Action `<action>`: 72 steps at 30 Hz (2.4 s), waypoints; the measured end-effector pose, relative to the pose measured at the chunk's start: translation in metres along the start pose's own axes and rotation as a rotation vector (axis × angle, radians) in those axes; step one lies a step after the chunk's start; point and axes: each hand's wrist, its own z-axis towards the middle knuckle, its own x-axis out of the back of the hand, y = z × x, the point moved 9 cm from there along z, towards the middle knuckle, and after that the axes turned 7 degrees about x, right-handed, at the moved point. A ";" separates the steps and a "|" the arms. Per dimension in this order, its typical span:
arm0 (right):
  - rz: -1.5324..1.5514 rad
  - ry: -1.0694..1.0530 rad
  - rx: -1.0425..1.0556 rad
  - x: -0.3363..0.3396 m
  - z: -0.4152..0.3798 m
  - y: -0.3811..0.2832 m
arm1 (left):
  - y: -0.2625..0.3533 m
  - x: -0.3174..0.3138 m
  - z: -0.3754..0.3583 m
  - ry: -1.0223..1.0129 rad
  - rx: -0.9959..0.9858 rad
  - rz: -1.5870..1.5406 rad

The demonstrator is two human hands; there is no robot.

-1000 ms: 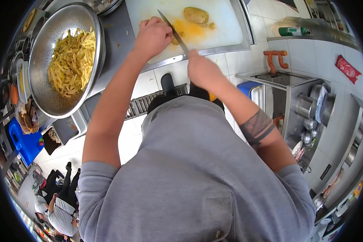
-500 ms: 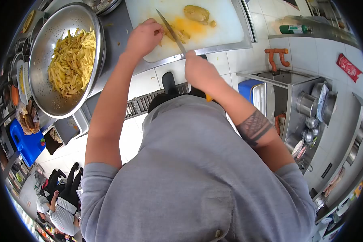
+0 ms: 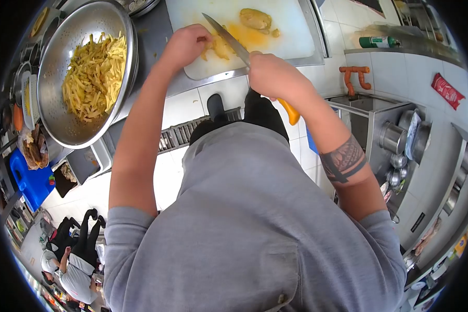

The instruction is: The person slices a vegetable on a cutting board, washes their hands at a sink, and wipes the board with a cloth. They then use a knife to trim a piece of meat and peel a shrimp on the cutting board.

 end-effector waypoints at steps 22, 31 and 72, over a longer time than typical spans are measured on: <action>-0.062 0.165 -0.002 -0.057 0.019 0.013 | -0.002 -0.007 -0.007 0.025 0.024 0.122; -0.064 0.133 0.082 -0.049 0.029 0.008 | -0.002 -0.003 -0.016 0.126 0.015 -0.020; -0.022 0.154 0.032 -0.065 0.027 -0.002 | 0.001 0.000 -0.004 0.053 -0.034 0.209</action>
